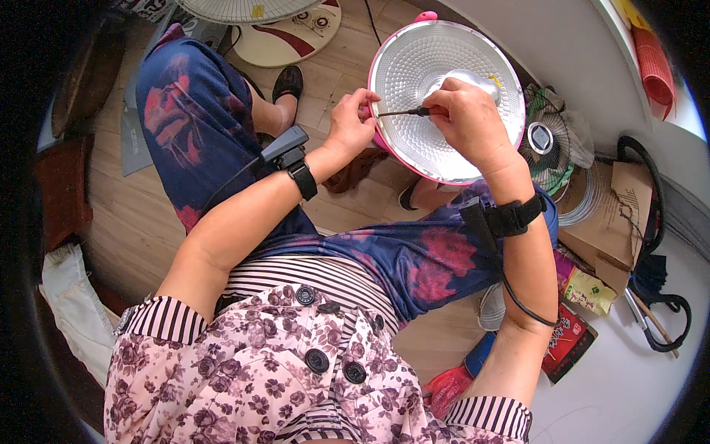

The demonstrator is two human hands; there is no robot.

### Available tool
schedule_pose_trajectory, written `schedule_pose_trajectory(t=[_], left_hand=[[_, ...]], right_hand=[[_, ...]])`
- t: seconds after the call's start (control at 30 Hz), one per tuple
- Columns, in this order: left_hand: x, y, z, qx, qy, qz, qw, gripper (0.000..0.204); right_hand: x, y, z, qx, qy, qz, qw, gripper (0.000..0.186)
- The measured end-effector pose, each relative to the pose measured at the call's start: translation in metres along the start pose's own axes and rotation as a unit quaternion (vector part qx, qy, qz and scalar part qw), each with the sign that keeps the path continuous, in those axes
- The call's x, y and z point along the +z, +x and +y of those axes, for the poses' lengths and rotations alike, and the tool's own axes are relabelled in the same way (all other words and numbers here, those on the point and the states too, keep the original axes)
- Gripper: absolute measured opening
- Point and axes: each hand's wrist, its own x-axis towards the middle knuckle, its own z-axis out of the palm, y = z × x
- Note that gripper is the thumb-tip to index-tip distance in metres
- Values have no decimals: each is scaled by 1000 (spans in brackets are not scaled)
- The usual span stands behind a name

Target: The person uses a screwdriver to tighten a screw on the outer rim of a circular fan guard.

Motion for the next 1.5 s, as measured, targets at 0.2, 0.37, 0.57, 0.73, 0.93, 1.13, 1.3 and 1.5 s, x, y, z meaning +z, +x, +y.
schedule_pose_trajectory(t=[0.2, 0.37, 0.57, 0.73, 0.93, 1.13, 1.3, 1.5], left_hand=[[1, 0, -2, 2, -7, 4, 1000, 36], [0, 0, -2, 5, -4, 3, 1000, 35], [2, 1, -3, 9, -9, 10, 1000, 35], [3, 1, -4, 4, -6, 10, 1000, 35], [1, 2, -4, 4, 0, 8, 1000, 36], [2, 2, -5, 7, -2, 10, 1000, 36], [2, 1, -4, 0, -1, 3, 1000, 36], [2, 1, -4, 8, 11, 10, 1000, 35]], right_hand=[[-2, 4, -2, -10, -13, -8, 1000, 16], [-3, 6, -2, 1, -6, -17, 1000, 15], [4, 6, 1, 21, -2, -2, 1000, 16], [1, 3, -3, 49, 141, -39, 988, 24], [-7, 4, -3, -26, 14, -22, 999, 25], [-4, 2, 3, 34, 74, -5, 997, 14], [0, 1, 3, 32, -3, 6, 999, 15], [-1, -3, -3, 25, 101, -2, 995, 22]])
